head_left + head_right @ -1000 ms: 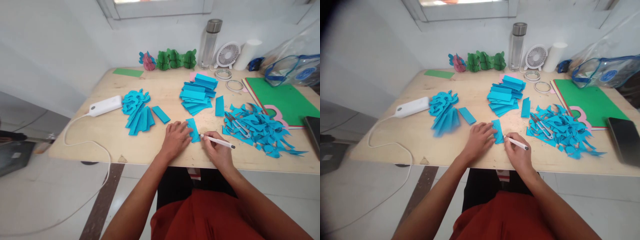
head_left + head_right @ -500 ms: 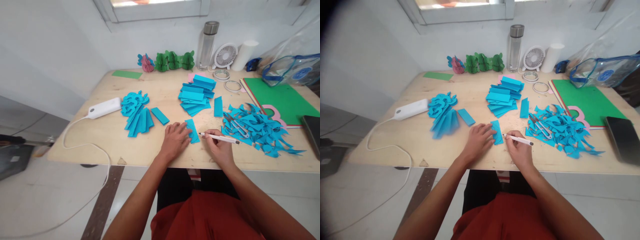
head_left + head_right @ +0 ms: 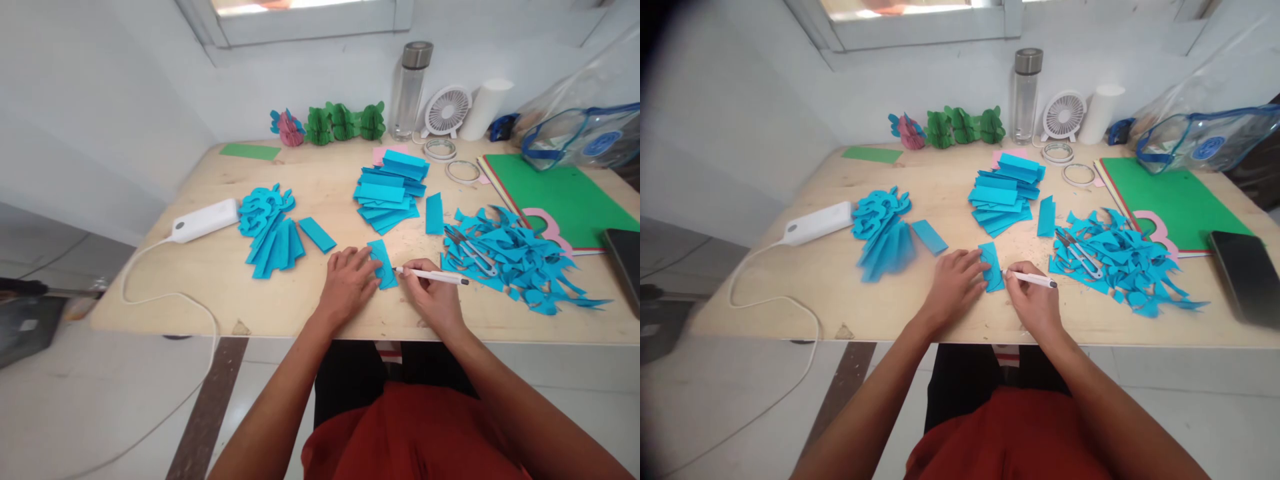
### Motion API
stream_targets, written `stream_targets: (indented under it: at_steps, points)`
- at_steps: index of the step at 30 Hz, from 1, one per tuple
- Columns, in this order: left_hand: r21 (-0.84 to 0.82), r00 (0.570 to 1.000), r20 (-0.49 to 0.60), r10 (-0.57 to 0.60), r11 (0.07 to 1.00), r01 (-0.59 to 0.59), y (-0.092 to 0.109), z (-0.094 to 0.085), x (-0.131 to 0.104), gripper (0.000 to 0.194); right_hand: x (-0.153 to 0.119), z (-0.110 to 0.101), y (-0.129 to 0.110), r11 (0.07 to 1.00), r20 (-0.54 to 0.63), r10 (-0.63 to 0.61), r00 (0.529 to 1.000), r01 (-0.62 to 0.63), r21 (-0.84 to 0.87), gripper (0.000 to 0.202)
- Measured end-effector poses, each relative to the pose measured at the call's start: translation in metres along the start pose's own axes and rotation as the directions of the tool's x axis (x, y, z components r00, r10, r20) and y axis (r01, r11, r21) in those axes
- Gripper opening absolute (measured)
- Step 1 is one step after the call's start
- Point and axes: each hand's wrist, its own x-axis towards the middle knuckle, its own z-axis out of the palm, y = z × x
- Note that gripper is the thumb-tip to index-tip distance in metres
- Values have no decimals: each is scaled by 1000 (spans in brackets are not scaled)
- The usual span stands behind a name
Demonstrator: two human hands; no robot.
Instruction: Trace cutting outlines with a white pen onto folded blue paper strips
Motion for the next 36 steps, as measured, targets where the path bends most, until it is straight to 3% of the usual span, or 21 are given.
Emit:
stream_targets:
  at_steps: [23,36]
  points:
    - [-5,1000,-6,4,1000,-5,1,-1,0,27,-3,-1,-2,999,-7,5,1000,-6,-49,17]
    - [-12,1000,-5,0,1000,0,0,-1,0,28,0,1,6,999,-21,27,999,-27,34,15]
